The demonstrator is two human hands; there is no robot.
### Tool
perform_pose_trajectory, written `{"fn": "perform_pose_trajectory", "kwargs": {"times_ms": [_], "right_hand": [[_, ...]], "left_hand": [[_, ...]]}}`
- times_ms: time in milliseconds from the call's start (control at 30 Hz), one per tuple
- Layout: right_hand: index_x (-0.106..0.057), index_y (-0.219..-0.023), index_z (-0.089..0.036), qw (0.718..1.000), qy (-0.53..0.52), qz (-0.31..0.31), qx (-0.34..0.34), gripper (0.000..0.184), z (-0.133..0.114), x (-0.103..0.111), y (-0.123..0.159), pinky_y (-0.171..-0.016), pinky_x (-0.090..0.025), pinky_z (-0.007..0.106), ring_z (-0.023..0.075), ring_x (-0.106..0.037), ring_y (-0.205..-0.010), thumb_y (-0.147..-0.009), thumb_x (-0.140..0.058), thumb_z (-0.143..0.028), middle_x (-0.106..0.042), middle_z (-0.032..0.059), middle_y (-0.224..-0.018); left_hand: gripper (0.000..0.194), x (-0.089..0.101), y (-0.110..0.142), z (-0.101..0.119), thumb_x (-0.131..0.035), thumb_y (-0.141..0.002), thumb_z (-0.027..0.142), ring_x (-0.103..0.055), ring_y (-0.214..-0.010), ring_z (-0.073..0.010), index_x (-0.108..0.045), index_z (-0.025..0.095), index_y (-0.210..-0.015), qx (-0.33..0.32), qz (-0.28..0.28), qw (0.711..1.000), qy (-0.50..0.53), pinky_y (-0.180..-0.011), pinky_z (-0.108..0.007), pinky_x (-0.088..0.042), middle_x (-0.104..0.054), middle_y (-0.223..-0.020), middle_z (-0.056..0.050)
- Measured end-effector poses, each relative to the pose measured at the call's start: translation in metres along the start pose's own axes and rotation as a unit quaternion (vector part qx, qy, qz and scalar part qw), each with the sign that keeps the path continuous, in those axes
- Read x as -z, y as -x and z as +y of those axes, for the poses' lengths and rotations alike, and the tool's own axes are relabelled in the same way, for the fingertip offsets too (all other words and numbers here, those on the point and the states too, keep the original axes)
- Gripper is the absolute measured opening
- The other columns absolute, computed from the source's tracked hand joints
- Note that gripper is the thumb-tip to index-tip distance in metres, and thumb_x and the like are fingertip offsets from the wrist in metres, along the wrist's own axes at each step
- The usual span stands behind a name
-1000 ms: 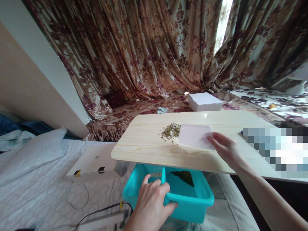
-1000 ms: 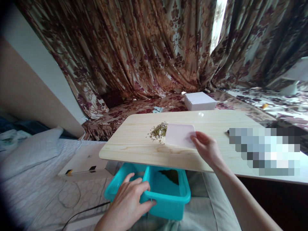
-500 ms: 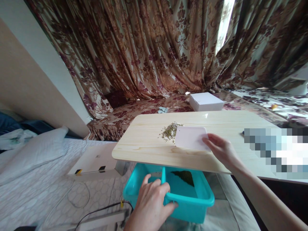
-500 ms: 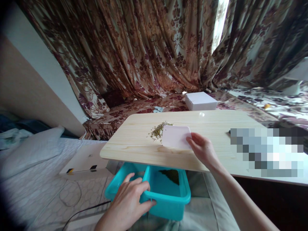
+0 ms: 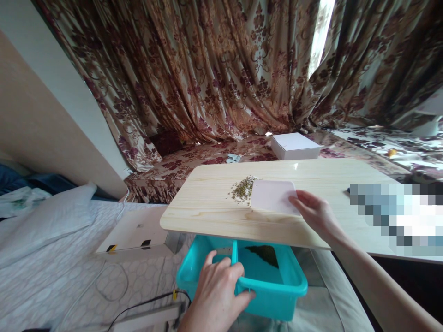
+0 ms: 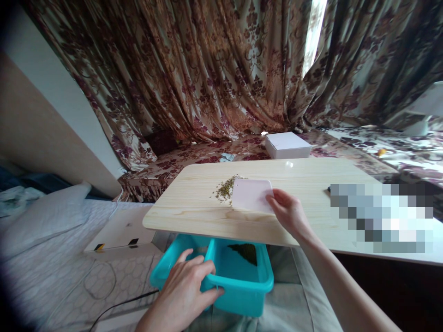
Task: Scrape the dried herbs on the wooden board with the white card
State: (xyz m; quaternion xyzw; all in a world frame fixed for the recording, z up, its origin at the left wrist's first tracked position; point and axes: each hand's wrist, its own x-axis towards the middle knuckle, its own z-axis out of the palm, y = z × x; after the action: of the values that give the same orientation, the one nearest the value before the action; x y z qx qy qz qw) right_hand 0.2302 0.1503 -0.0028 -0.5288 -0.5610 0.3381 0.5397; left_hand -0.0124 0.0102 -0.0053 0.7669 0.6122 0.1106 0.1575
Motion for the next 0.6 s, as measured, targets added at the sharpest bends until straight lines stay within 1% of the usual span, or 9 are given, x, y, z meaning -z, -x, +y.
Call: {"fn": "perform_pose_trajectory", "kwargs": {"times_ms": [167,267,433,600], "right_hand": [[-0.066,-0.078,-0.023,1.000,-0.003,0.006,-0.007,0.014,0.000,-0.001,-0.003,-0.071,-0.054,0.030,0.0216,-0.068,-0.079,-0.070,-0.062,-0.033,-0.074,0.0038,-0.081],[-0.066,-0.079,-0.022,1.000,-0.004,0.008,0.000,0.015,0.000,-0.003,-0.006,-0.071,-0.054,0.030,0.0217,-0.068,-0.080,-0.070,-0.062,-0.034,-0.074,0.0043,-0.082],[-0.067,-0.078,-0.019,1.000,-0.010,0.007,0.009,0.019,0.002,-0.008,-0.012,-0.068,-0.054,0.031,0.0222,-0.068,-0.077,-0.069,-0.063,-0.036,-0.074,0.0058,-0.078],[-0.067,-0.079,-0.019,1.000,-0.023,0.015,0.012,0.018,0.004,-0.010,-0.016,-0.070,-0.054,0.029,0.0217,-0.068,-0.080,-0.068,-0.064,-0.034,-0.074,0.0055,-0.079]], "left_hand": [[0.016,0.000,0.000,-0.001,-0.069,-0.073,0.033,-0.058,-0.088,-0.0202,-0.058,0.023,-0.073,0.003,0.000,1.000,-0.001,-0.104,-0.045,-0.023,-0.059,-0.078,0.002],[0.016,0.000,0.000,0.000,-0.068,-0.074,0.033,-0.058,-0.087,-0.0201,-0.057,0.022,-0.071,0.001,-0.001,1.000,-0.001,-0.104,-0.045,-0.023,-0.058,-0.077,0.002],[0.016,0.001,-0.001,0.000,-0.068,-0.074,0.033,-0.057,-0.088,-0.0200,-0.057,0.022,-0.072,0.010,-0.011,1.000,0.002,-0.104,-0.045,-0.022,-0.058,-0.078,0.002],[0.016,0.002,-0.001,0.000,-0.068,-0.074,0.034,-0.057,-0.088,-0.0195,-0.057,0.022,-0.072,0.014,-0.019,1.000,0.003,-0.105,-0.045,-0.021,-0.058,-0.078,0.003]]}}
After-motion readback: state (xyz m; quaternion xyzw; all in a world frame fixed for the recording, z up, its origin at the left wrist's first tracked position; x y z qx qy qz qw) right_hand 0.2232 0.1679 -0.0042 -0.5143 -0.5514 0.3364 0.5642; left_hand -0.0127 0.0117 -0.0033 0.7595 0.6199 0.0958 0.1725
